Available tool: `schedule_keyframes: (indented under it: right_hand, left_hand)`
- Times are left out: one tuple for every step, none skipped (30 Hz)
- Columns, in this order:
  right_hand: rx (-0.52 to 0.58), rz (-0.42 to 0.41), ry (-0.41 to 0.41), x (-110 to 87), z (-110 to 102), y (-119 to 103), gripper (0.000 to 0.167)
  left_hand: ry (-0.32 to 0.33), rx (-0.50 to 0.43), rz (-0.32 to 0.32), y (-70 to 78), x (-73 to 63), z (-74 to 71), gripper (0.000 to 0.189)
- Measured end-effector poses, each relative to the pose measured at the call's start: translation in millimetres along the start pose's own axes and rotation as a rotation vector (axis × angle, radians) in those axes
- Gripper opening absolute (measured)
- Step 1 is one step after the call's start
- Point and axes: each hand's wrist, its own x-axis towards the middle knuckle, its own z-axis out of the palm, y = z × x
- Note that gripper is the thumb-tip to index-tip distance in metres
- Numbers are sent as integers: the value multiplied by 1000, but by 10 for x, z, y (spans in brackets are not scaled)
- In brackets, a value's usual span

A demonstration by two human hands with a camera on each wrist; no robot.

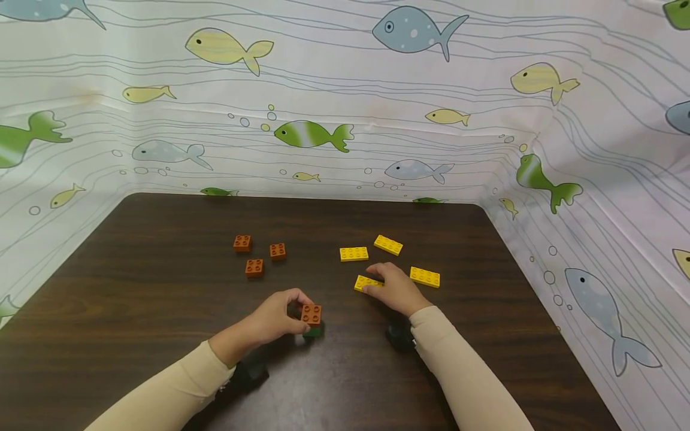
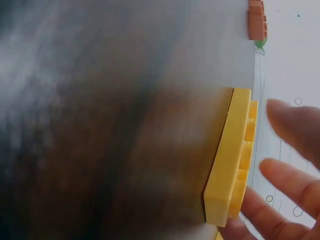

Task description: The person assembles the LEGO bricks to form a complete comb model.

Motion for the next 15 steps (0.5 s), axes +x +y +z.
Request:
schedule_keyframes:
  right_hand:
    - [-22, 2, 0, 5, 1, -3, 49]
    - [-46, 3, 2, 9, 3, -6, 48]
    - [-68, 5, 3, 11, 5, -9, 47]
    - [-91, 8, 3, 10, 4, -11, 46]
    - [-110, 12, 4, 8, 2, -15, 46]
    - [-133, 16, 4, 4, -1, -18, 45]
    - [-155, 17, 3, -1, -2, -20, 45]
    - [-175, 18, 1, -5, -4, -20, 45]
    - [-192, 20, -2, -10, -9, -21, 45]
    - [-210, 22, -5, -14, -15, -22, 45]
    - [-225, 22, -9, -18, -18, -22, 44]
    - [-239, 22, -12, -22, -23, -24, 44]
    - [-248, 22, -15, -24, -27, -25, 43]
    - [-256, 22, -17, -26, -31, -25, 42]
    - [-261, 21, -19, -28, -35, -29, 40]
  left_hand:
    - [0, -2, 0, 3, -4, 0, 35]
    - [1, -3, 0, 4, -4, 1, 35]
    - [2, -3, 3, 7, -8, 0, 35]
    - [2, -3, 5, 5, -8, 1, 36]
    - [2, -3, 8, 7, -10, 0, 36]
    - [2, -4, 9, 8, -10, 0, 36]
    - [1, -4, 11, 5, -10, -1, 36]
    - [0, -4, 13, 4, -10, -1, 36]
    - [0, -4, 15, 3, -10, -2, 36]
    - [-1, -3, 16, 2, -10, -1, 36]
    - [-1, -3, 16, 3, -11, -1, 35]
    - [-2, -1, 17, 0, -10, -1, 35]
    - [-2, 0, 16, -1, -9, 0, 35]
    - [-1, 2, 16, 0, -10, 1, 35]
    - [0, 2, 15, -1, -10, 1, 35]
